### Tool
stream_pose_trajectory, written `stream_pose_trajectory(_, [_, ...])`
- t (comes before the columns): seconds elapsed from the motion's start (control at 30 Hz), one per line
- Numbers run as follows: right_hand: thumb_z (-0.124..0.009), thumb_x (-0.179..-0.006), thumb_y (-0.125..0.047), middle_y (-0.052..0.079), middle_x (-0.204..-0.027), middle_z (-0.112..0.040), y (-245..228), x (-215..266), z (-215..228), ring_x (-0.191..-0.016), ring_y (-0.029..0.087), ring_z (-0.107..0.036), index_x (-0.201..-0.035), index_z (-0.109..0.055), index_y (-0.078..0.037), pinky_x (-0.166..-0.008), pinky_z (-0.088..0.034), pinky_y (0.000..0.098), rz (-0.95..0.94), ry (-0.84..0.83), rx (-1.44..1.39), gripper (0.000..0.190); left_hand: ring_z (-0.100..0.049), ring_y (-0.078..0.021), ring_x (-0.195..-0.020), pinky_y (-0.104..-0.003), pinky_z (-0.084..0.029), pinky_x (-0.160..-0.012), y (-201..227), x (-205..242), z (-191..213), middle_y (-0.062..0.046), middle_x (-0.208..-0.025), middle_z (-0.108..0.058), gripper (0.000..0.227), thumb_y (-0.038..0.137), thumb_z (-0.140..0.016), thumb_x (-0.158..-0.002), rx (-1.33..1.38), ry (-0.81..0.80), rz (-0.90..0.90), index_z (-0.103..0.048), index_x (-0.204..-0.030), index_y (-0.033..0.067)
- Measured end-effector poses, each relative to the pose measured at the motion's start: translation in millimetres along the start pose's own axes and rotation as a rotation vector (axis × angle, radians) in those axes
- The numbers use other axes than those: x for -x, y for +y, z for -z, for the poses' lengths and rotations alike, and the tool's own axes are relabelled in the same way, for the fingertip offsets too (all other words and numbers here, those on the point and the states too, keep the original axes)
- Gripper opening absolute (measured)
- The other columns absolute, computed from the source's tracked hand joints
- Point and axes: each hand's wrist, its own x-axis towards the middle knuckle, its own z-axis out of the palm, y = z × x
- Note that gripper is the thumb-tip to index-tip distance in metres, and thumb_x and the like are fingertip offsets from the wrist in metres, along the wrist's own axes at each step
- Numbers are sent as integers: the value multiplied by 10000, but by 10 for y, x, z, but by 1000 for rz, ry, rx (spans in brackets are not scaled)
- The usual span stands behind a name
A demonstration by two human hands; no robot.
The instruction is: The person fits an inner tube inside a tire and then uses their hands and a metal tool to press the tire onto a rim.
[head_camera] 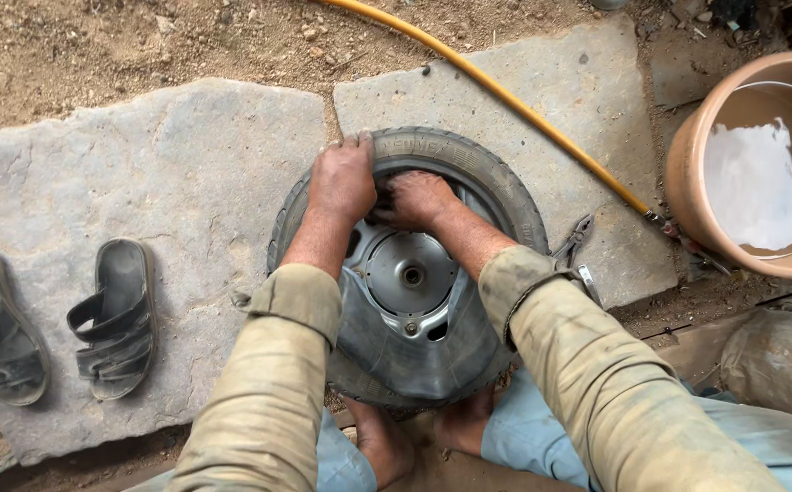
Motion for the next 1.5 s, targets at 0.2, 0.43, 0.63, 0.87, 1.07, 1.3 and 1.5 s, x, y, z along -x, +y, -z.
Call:
stream_pose_trajectory(0.2, [-737,-819,-539,97,-1108,-756,-142,-69,29,-1068,321,-681,-1096,-773,-179,-944,-522,471,-147,-31,4,456,-693,-383,-1012,-466,-561,-886,-82,-17,8,-203,-1138,-698,491,26,-633,-780,43,-49,9,-613,-1271,24])
stream_pose_trajectory(0.43, [-792,-778,-475,112,-1098,-754,-178,-87,11,-1079,340,-669,-1059,-788,-159,-955,-506,488,-118,55,50,423,-690,-383,-1013,-476,-557,-882,-143,-53,-40,-176,-1163,-699,464,30,-619,-826,110,8,-8,-613,-1290,39])
stream_pose_trajectory(0.63, [-835,-688,-473,169,-1086,-729,-128,-71,-50,-1050,376,-653,-1060,-765,-100,-896,-508,501,-97,177,32,532,-691,-383,-1008,-473,-557,-880,-130,-92,-131,-179,-1149,-695,429,40,-604,-837,110,-2,-22,-630,-1266,40])
stream_pose_trajectory(0.87, [-769,-793,-529,136,-1079,-740,-128,-63,-88,-1066,339,-674,-1063,-771,-136,-926,-520,493,-191,47,111,477,-688,-371,-1034,-466,-551,-901,-96,-107,-126,-172,-1171,-688,438,38,-633,-824,83,-24,-22,-627,-1262,41])
stream_pose_trajectory(1.07, [-693,-876,-521,136,-1080,-745,-129,-84,-24,-1049,351,-684,-1075,-777,-161,-923,-528,501,-239,-48,67,420,-685,-365,-1052,-466,-544,-921,-84,-124,-75,-170,-1183,-683,451,34,-643,-826,59,-62,-16,-624,-1276,43])
stream_pose_trajectory(1.3, [-690,-871,-531,141,-1060,-754,-185,-72,-28,-1030,346,-701,-1046,-780,-145,-919,-542,487,-283,-6,77,433,-684,-361,-1047,-466,-543,-915,-102,-117,-100,-170,-1184,-683,483,44,-646,-812,105,-23,-22,-621,-1295,34])
stream_pose_trajectory(1.5, [-755,-812,-555,155,-1079,-741,-138,-119,-98,-1042,351,-688,-1045,-768,-112,-927,-531,481,-321,5,100,501,-691,-364,-1043,-462,-555,-903,-112,-121,-137,-173,-1172,-688,429,50,-629,-846,103,-22,-22,-633,-1275,41])
